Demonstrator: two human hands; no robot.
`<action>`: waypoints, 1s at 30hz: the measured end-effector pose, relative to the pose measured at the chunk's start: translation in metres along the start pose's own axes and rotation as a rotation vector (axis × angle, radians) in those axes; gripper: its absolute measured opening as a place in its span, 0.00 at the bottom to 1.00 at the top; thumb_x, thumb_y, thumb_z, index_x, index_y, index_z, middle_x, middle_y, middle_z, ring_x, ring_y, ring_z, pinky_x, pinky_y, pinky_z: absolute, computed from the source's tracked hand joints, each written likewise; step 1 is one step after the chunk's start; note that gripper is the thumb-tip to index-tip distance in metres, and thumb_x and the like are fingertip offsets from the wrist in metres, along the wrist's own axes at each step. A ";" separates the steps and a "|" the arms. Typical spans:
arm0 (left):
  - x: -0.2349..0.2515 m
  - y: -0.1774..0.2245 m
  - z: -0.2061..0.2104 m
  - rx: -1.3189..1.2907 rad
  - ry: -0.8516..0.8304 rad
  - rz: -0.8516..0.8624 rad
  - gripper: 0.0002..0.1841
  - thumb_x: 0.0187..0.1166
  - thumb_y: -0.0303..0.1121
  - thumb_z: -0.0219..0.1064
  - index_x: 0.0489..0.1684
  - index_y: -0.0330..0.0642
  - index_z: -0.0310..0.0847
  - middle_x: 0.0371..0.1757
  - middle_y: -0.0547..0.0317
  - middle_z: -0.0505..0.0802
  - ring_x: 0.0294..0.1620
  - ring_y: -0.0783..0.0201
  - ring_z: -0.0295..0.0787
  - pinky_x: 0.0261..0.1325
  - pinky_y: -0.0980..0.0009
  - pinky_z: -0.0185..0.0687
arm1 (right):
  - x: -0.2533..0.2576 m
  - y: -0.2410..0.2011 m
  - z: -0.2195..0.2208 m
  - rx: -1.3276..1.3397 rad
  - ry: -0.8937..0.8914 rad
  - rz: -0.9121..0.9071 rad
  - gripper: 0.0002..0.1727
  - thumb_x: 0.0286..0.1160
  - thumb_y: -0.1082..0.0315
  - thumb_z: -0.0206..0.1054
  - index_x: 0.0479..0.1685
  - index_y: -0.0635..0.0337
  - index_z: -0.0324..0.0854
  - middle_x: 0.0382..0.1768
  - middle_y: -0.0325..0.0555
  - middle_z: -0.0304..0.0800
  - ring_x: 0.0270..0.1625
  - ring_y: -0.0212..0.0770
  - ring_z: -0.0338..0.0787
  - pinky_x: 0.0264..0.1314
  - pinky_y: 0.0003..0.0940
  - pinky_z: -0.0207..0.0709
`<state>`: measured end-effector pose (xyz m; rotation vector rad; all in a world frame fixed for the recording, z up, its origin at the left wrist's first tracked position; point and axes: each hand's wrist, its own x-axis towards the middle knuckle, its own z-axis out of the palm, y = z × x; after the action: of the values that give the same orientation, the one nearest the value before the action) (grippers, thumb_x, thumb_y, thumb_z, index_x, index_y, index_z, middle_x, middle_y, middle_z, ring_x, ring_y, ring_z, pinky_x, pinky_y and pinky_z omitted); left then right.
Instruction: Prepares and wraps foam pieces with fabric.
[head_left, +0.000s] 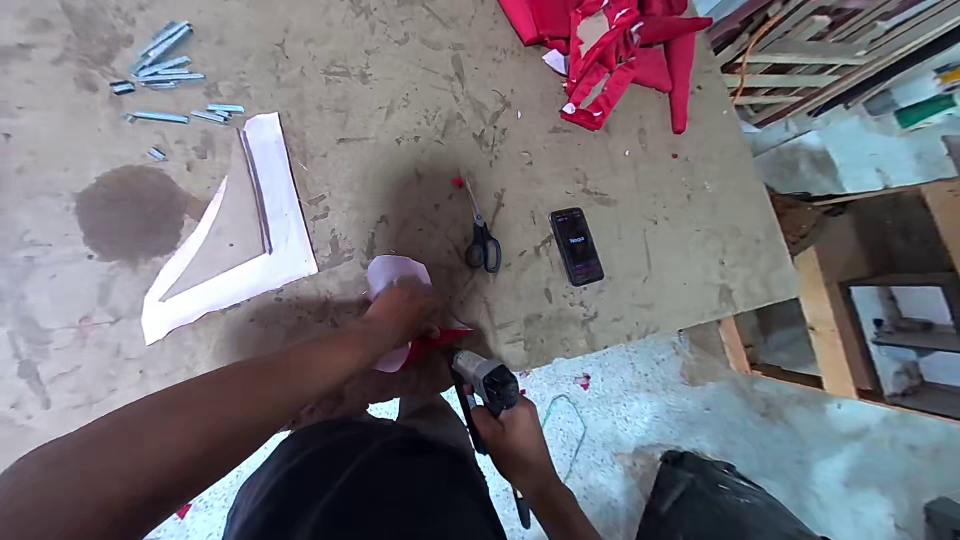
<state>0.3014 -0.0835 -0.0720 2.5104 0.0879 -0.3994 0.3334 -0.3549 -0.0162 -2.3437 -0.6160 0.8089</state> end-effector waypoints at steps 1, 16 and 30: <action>0.000 0.000 -0.002 0.002 -0.018 0.000 0.20 0.78 0.55 0.71 0.53 0.50 0.88 0.52 0.56 0.93 0.57 0.51 0.89 0.64 0.44 0.84 | 0.001 -0.004 0.006 -0.040 0.018 -0.007 0.12 0.64 0.59 0.68 0.45 0.47 0.89 0.33 0.29 0.93 0.34 0.27 0.91 0.37 0.37 0.89; -0.001 -0.010 0.004 0.006 -0.029 0.060 0.16 0.81 0.50 0.69 0.51 0.47 0.84 0.45 0.53 0.93 0.51 0.50 0.90 0.65 0.43 0.78 | 0.009 -0.046 0.016 -0.282 0.014 0.072 0.11 0.67 0.54 0.68 0.42 0.47 0.87 0.29 0.31 0.89 0.33 0.30 0.90 0.39 0.39 0.86; 0.007 -0.009 0.008 0.069 0.002 0.049 0.20 0.80 0.54 0.67 0.51 0.48 0.84 0.46 0.53 0.93 0.53 0.50 0.89 0.67 0.43 0.75 | 0.002 -0.065 0.023 -0.235 -0.150 0.112 0.12 0.68 0.55 0.67 0.46 0.47 0.87 0.33 0.32 0.91 0.31 0.30 0.92 0.38 0.39 0.91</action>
<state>0.3048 -0.0808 -0.0847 2.5758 0.0133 -0.3855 0.3049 -0.2983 0.0099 -2.5647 -0.6795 1.0191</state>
